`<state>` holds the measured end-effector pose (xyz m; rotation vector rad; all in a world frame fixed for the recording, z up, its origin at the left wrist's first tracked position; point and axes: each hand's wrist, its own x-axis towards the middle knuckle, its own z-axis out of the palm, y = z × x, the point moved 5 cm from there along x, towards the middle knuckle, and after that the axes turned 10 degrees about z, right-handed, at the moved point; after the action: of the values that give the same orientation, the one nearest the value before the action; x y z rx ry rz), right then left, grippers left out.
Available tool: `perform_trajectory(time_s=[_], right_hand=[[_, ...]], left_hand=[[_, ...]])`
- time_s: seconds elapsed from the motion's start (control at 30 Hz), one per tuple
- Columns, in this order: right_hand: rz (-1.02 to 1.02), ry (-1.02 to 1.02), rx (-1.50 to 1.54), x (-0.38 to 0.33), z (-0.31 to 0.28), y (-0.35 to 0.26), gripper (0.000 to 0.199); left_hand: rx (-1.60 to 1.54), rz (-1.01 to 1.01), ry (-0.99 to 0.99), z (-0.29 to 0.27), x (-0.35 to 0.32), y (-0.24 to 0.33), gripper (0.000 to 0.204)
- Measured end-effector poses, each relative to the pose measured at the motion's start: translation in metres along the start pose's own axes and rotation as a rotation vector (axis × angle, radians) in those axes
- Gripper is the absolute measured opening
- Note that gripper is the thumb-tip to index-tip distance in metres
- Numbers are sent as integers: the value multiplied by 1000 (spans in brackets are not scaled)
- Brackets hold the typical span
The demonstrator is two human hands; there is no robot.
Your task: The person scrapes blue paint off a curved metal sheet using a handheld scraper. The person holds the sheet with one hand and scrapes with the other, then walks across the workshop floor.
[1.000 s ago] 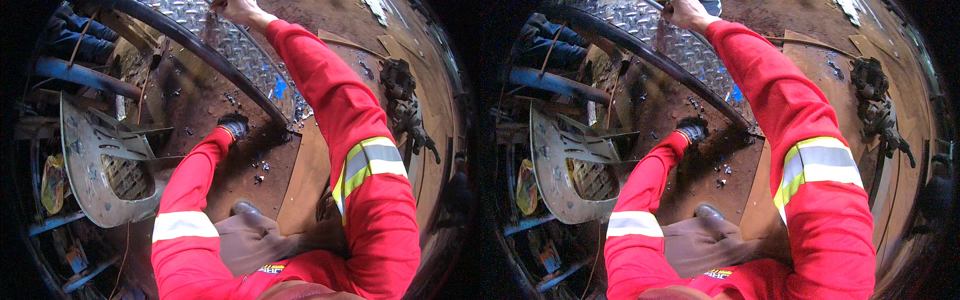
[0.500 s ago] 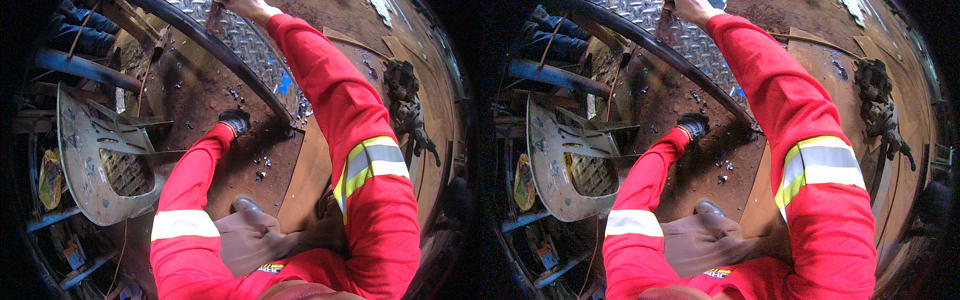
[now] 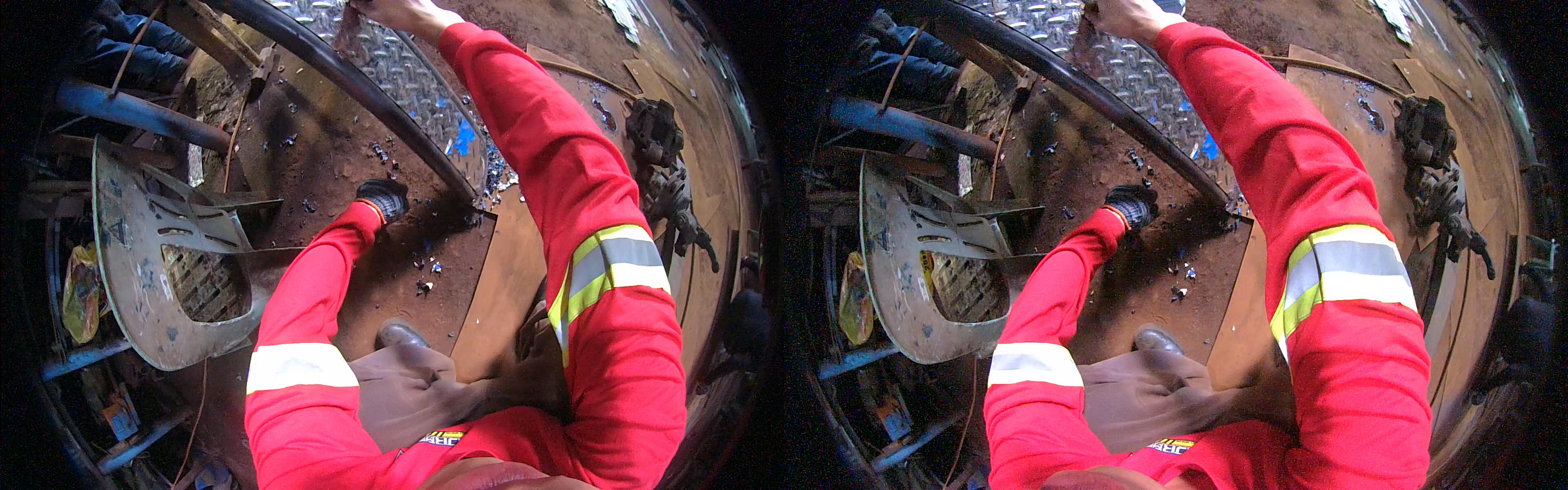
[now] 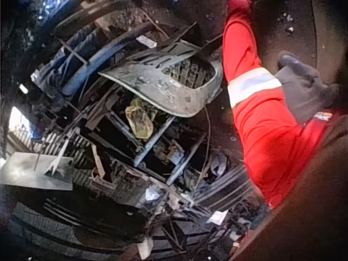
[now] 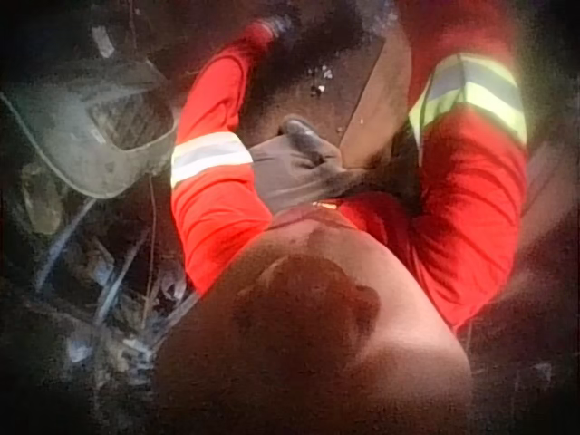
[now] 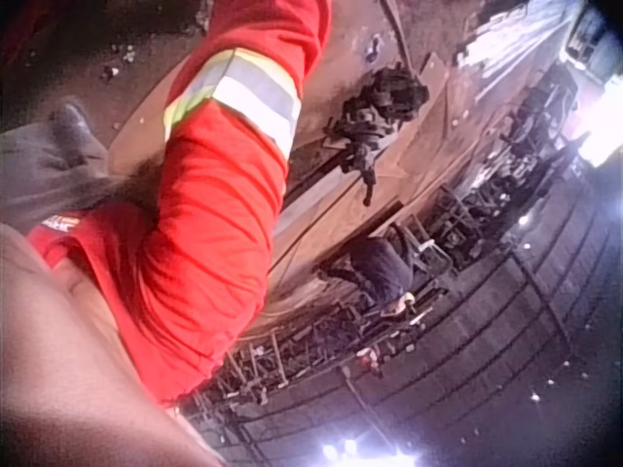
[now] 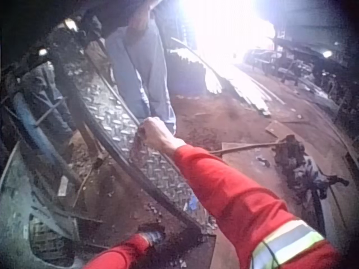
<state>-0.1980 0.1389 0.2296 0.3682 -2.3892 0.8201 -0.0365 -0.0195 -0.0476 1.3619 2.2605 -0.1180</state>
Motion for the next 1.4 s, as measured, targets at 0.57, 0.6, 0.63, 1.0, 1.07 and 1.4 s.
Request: perform_trajectory(time_s=[0.57, 0.6, 0.63, 1.0, 1.07, 1.4], right_hand=[[116, -63, -245, 3, 7, -3, 14], [127, -86, -196, 0, 4, -6, 15], [137, -110, -146, -2, 3, -8, 16], [-26, -71, -182, 3, -5, -11, 12], [-11, -92, -228, 3, -4, -18, 10], [-58, -121, -268, 5, 3, -19, 14]], left_hand=[[-13, -19, -48, -2, -4, 2, 35], [-19, -19, -44, 1, -8, -1, 35], [-26, -20, -39, 4, -11, -3, 35], [-23, -23, -36, 2, -4, -1, 35], [-20, -25, -19, 6, -6, -3, 34], [-42, -26, -26, 16, -4, -11, 34]])
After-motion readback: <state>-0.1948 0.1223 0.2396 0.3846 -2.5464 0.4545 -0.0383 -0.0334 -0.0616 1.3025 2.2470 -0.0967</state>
